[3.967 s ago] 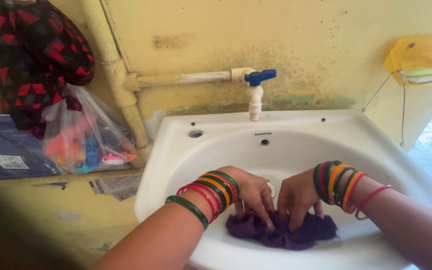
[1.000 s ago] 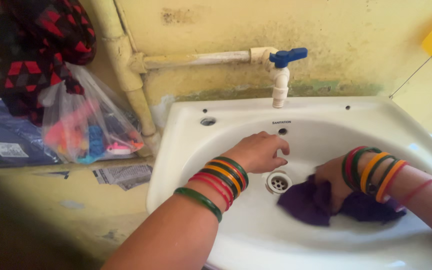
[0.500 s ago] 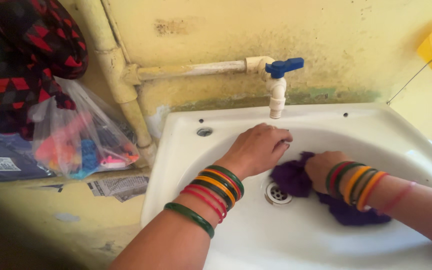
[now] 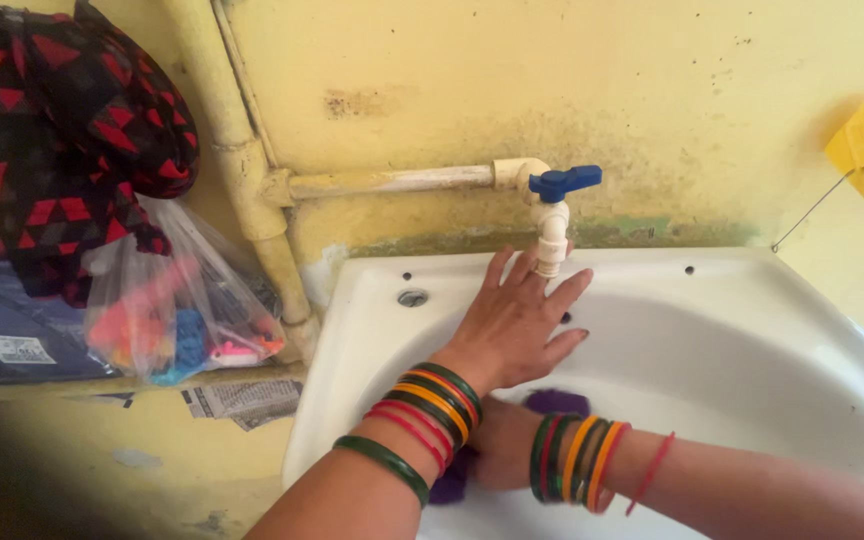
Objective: The person cleans a white porcelain sink by hand using a purple cloth, wiping the basin, the drain, and the faucet fixtures.
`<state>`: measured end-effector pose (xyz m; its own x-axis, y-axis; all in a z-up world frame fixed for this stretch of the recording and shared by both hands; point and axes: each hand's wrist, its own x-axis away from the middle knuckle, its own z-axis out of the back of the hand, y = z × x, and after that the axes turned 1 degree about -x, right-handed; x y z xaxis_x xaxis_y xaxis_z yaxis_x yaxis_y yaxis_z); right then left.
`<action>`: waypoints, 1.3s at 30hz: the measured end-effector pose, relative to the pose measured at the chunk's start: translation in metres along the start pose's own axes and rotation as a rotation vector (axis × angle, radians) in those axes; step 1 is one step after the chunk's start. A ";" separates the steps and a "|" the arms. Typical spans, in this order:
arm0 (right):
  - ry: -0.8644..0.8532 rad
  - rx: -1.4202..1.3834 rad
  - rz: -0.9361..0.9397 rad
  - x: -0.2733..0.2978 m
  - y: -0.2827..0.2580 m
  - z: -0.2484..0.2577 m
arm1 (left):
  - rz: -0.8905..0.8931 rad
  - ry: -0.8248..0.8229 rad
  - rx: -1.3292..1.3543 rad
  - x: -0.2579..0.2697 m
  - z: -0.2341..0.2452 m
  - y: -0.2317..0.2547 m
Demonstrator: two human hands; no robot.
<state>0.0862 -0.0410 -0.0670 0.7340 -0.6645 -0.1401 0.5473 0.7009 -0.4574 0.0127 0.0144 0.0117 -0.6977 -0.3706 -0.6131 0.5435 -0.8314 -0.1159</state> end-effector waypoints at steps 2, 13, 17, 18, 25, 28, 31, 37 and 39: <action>-0.050 -0.152 0.056 0.009 -0.007 -0.005 | -0.042 -0.006 -0.028 0.004 -0.006 0.000; -0.490 -0.495 0.078 0.141 0.001 0.089 | 0.065 -0.262 0.053 0.003 -0.024 -0.015; -0.573 -0.235 -0.104 0.168 0.027 0.125 | 0.074 -0.288 0.062 0.000 -0.027 -0.020; -0.618 -0.067 -0.211 0.171 0.033 0.135 | 0.067 -0.298 0.077 -0.001 -0.027 -0.022; -0.796 0.682 -0.668 0.153 0.026 0.115 | 0.089 -0.317 0.115 -0.001 -0.022 -0.022; -0.824 0.430 -0.448 0.142 0.011 0.091 | 0.158 -0.399 0.157 -0.004 -0.016 -0.019; -0.618 0.165 -0.011 0.114 0.005 0.060 | 0.163 -0.352 0.250 -0.006 -0.014 -0.022; -0.007 0.220 0.484 0.058 -0.006 0.017 | 0.194 -0.341 0.383 -0.005 -0.014 -0.025; 0.026 0.348 0.490 0.041 0.001 0.016 | 0.205 -0.362 0.351 -0.004 -0.015 -0.024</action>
<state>0.1237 -0.0632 -0.0592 0.9263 -0.2454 -0.2857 0.2503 0.9680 -0.0200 0.0096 0.0425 0.0056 -0.7434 -0.6073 -0.2803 0.5400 -0.7922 0.2842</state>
